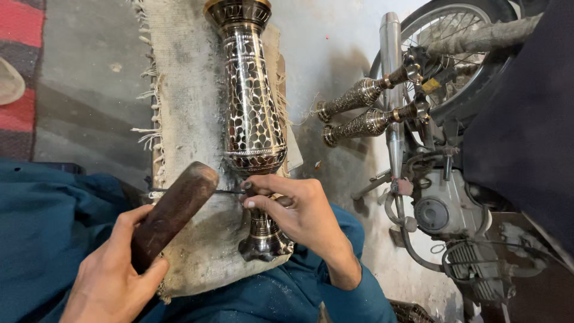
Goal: The person is engraving a decorative metal vase using a small chisel and a wooden mallet. They repeatedly strike the chisel to create patterns on the vase's surface.
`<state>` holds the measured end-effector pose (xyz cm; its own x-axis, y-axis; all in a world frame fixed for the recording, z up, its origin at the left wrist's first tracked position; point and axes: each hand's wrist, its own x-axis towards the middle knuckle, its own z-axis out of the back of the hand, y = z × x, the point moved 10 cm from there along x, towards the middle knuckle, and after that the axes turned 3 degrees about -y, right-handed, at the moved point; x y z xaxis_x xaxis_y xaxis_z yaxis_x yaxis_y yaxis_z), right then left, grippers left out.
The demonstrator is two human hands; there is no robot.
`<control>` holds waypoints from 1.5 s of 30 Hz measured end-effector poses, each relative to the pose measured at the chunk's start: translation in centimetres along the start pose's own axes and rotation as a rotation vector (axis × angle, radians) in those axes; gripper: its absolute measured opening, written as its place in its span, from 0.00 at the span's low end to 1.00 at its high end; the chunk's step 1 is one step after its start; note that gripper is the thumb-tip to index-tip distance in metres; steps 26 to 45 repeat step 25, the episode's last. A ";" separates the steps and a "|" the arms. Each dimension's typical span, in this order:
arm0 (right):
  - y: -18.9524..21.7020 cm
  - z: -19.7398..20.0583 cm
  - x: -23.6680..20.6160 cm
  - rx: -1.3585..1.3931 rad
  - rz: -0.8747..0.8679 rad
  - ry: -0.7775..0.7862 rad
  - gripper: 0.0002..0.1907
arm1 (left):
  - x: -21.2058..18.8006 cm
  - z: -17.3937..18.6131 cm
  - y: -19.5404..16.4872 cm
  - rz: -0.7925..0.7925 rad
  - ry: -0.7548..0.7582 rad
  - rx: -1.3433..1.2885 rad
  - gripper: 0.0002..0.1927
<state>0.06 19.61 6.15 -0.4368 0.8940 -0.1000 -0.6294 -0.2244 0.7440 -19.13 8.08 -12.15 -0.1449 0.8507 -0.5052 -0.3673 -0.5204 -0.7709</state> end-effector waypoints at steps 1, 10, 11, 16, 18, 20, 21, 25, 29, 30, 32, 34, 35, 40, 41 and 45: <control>0.0 0.0 0.0 -0.037 0.003 -0.004 0.15 | -0.1 0.0 0.1 0.012 0.014 0.033 0.46; 0.7 0.0 0.0 -0.063 0.088 0.005 0.15 | -0.7 2.0 -2.5 -0.195 -0.099 0.015 0.49; 0.7 -0.1 0.0 -0.061 0.088 0.000 0.16 | -0.8 2.2 -2.8 -0.203 -0.110 0.029 0.48; 0.4 0.0 -0.1 -0.122 0.079 -0.030 0.17 | -0.9 3.0 -4.3 -0.193 -0.128 0.053 0.48; 0.3 0.0 0.0 -0.108 0.080 -0.029 0.17 | -0.7 3.3 -4.5 -0.160 -0.117 0.031 0.50; 0.3 0.0 -0.1 -0.096 0.080 -0.028 0.17 | -0.7 3.4 -4.6 -0.133 -0.105 0.012 0.52; 0.3 -0.1 -0.1 -0.091 0.081 -0.029 0.17 | -0.6 3.4 -4.6 -0.124 -0.100 0.003 0.52; 0.2 -0.1 -0.2 -0.103 0.092 -0.031 0.16 | -1.1 4.0 -6.4 -0.317 -0.127 0.011 0.52; 0.2 -0.1 -0.2 -0.103 0.092 -0.031 0.16 | -1.1 4.0 -6.4 -0.317 -0.127 0.011 0.52; 0.2 -0.1 -0.2 -0.103 0.092 -0.031 0.16 | -1.1 4.0 -6.4 -0.317 -0.127 0.011 0.52; 0.2 -0.1 -0.2 -0.103 0.092 -0.031 0.16 | -1.1 4.0 -6.4 -0.317 -0.127 0.011 0.52; 0.2 -0.1 -0.2 -0.103 0.092 -0.031 0.16 | -1.1 4.0 -6.4 -0.317 -0.127 0.011 0.52; 0.2 -0.1 -0.2 -0.103 0.092 -0.031 0.16 | -1.1 4.0 -6.4 -0.317 -0.127 0.011 0.52; 0.2 -0.1 -0.2 -0.103 0.092 -0.031 0.16 | -1.1 4.0 -6.4 -0.317 -0.127 0.011 0.52; 0.2 -0.1 -0.2 -0.103 0.092 -0.031 0.16 | -1.1 4.0 -6.4 -0.317 -0.127 0.011 0.52; 0.2 -0.1 -0.2 -0.103 0.092 -0.031 0.16 | -1.1 4.0 -6.4 -0.317 -0.127 0.011 0.52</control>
